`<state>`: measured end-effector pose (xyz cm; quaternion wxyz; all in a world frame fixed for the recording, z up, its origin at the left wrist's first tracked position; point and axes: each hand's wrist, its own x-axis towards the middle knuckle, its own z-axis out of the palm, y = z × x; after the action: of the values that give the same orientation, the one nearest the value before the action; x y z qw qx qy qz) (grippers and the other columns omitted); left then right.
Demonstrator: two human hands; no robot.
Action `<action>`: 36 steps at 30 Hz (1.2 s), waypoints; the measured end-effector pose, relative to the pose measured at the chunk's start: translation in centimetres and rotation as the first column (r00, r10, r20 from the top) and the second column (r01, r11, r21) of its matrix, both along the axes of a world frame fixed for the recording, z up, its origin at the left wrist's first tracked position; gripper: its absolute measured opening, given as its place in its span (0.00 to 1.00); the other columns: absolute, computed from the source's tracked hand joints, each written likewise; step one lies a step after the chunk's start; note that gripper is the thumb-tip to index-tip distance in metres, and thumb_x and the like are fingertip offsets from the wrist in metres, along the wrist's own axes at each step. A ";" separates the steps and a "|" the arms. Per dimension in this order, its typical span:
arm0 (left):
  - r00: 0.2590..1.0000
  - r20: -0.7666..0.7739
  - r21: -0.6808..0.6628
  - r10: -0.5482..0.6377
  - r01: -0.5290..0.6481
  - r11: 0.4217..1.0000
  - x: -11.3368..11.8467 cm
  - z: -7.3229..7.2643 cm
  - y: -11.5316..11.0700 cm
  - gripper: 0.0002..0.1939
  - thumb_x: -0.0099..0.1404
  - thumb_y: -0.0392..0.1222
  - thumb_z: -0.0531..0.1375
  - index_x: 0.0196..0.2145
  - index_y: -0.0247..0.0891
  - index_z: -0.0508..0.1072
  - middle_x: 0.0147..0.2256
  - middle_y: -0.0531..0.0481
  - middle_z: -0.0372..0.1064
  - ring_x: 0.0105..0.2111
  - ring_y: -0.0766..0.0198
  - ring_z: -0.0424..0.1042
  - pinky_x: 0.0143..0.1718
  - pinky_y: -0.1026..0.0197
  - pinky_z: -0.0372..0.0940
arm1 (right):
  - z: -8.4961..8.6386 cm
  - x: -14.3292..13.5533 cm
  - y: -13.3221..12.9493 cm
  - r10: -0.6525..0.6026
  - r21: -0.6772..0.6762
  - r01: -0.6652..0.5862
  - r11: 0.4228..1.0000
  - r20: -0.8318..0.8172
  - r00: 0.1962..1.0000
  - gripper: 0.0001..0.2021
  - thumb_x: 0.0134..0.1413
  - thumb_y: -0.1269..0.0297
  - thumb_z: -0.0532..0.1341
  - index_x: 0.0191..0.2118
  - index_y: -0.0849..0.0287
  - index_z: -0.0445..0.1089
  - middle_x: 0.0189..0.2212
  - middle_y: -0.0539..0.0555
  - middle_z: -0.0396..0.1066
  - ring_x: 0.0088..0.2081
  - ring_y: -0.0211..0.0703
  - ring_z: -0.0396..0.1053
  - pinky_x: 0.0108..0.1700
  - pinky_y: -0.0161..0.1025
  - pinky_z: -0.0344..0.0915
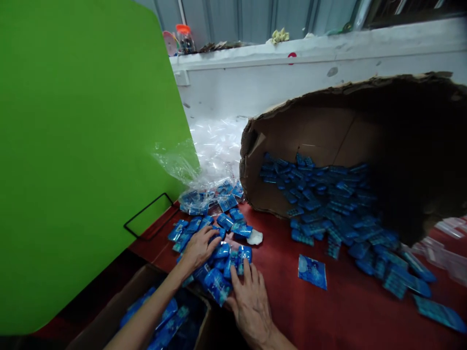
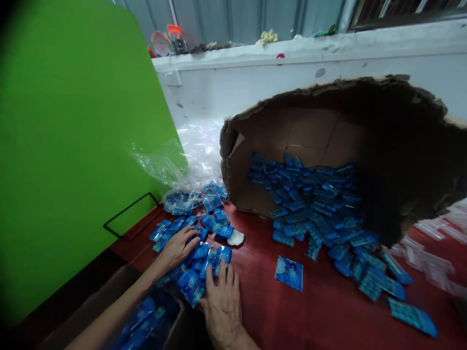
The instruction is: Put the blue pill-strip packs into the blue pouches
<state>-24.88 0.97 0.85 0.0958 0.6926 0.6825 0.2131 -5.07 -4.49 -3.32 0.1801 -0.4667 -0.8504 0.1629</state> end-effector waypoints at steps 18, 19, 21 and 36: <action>0.849 -0.052 0.183 0.526 -0.510 0.841 -8.8 0.9 -10.3 0.18 0.57 0.51 0.48 0.36 0.39 0.69 0.39 0.46 0.68 0.40 0.59 0.67 0.43 0.61 0.58 | 4.9 -6.6 3.4 0.472 0.103 -0.461 0.882 -0.198 0.859 0.19 0.52 0.65 0.50 0.52 0.54 0.55 0.50 0.56 0.58 0.50 0.46 0.56 0.49 0.43 0.54; 0.869 -0.074 0.194 0.489 -0.469 0.862 -9.0 0.9 -8.4 0.19 0.58 0.51 0.47 0.40 0.38 0.68 0.42 0.45 0.67 0.42 0.59 0.65 0.45 0.60 0.57 | 5.2 -6.6 5.8 0.327 0.089 -0.316 0.945 -0.181 0.928 0.22 0.52 0.65 0.51 0.54 0.56 0.53 0.53 0.59 0.54 0.53 0.49 0.51 0.52 0.47 0.49; 0.881 -0.130 0.157 0.455 -0.434 0.887 -9.1 0.6 -4.5 0.22 0.59 0.51 0.44 0.45 0.37 0.64 0.45 0.43 0.64 0.44 0.59 0.63 0.46 0.58 0.56 | 5.4 -6.7 10.2 0.051 0.014 -0.050 0.999 -0.114 0.992 0.26 0.51 0.60 0.53 0.56 0.60 0.50 0.56 0.63 0.47 0.56 0.55 0.44 0.53 0.51 0.44; 0.909 -0.302 -0.064 0.288 -0.321 0.945 -8.4 -3.3 -6.0 0.20 0.58 0.50 0.47 0.43 0.42 0.69 0.50 0.43 0.60 0.49 0.56 0.59 0.45 0.54 0.58 | 3.1 -12.6 5.8 0.118 -0.208 -0.136 0.969 -0.098 0.988 0.24 0.46 0.53 0.56 0.49 0.59 0.59 0.57 0.65 0.45 0.55 0.60 0.46 0.51 0.56 0.47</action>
<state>-33.24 -4.99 -2.41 -0.0004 0.5946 0.7997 0.0835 -17.71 1.29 -0.18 0.1539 -0.4204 -0.8478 0.2843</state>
